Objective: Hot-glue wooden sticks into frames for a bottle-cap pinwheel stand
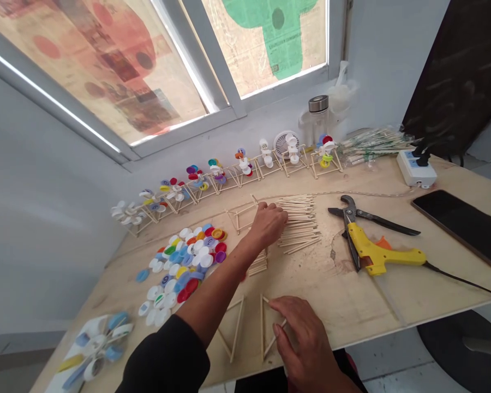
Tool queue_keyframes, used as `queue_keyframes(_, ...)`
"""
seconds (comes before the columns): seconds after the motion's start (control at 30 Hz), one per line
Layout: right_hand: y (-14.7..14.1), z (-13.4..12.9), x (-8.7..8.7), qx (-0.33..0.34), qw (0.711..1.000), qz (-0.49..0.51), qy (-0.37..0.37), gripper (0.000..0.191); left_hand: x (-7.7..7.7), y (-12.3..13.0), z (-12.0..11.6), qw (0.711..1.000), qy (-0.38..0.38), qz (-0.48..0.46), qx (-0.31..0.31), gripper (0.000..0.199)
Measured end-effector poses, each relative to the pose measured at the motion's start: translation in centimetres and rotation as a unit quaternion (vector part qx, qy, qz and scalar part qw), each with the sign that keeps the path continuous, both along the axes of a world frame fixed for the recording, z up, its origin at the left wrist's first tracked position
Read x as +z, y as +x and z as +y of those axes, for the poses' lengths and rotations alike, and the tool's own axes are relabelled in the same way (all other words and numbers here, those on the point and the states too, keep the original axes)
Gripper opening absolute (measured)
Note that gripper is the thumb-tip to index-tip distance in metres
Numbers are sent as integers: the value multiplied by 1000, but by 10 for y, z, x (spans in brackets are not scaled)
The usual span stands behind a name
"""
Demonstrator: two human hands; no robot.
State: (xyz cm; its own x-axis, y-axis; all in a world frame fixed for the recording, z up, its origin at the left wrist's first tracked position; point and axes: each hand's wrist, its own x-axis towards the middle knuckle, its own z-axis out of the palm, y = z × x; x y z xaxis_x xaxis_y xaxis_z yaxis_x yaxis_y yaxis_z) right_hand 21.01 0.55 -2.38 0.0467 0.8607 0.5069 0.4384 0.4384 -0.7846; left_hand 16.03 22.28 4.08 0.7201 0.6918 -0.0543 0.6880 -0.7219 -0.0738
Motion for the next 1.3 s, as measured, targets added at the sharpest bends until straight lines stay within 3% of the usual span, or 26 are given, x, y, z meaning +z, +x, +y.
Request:
queue_keyframes(0.47, 2, 0, -3, -3, 1000, 0, 18, 35, -1, -13, -4, 997, -16, -21, -66, 14)
queue_keyframes(0.67, 2, 3, -5, -1, 999, -2, 39, 36, 6, -10, 8, 998, 38, -43, 5, 16)
queue_keyframes(0.8, 0, 3, -6, -7, 999, -5, 37, 37, 6, -1, 20, 996, 74, -8, 45, 22)
queue_keyframes(1.3, 1, 3, -4, -9, 999, -8, 33, 34, -1, 14, 36, 996, 51, 15, 78, 16)
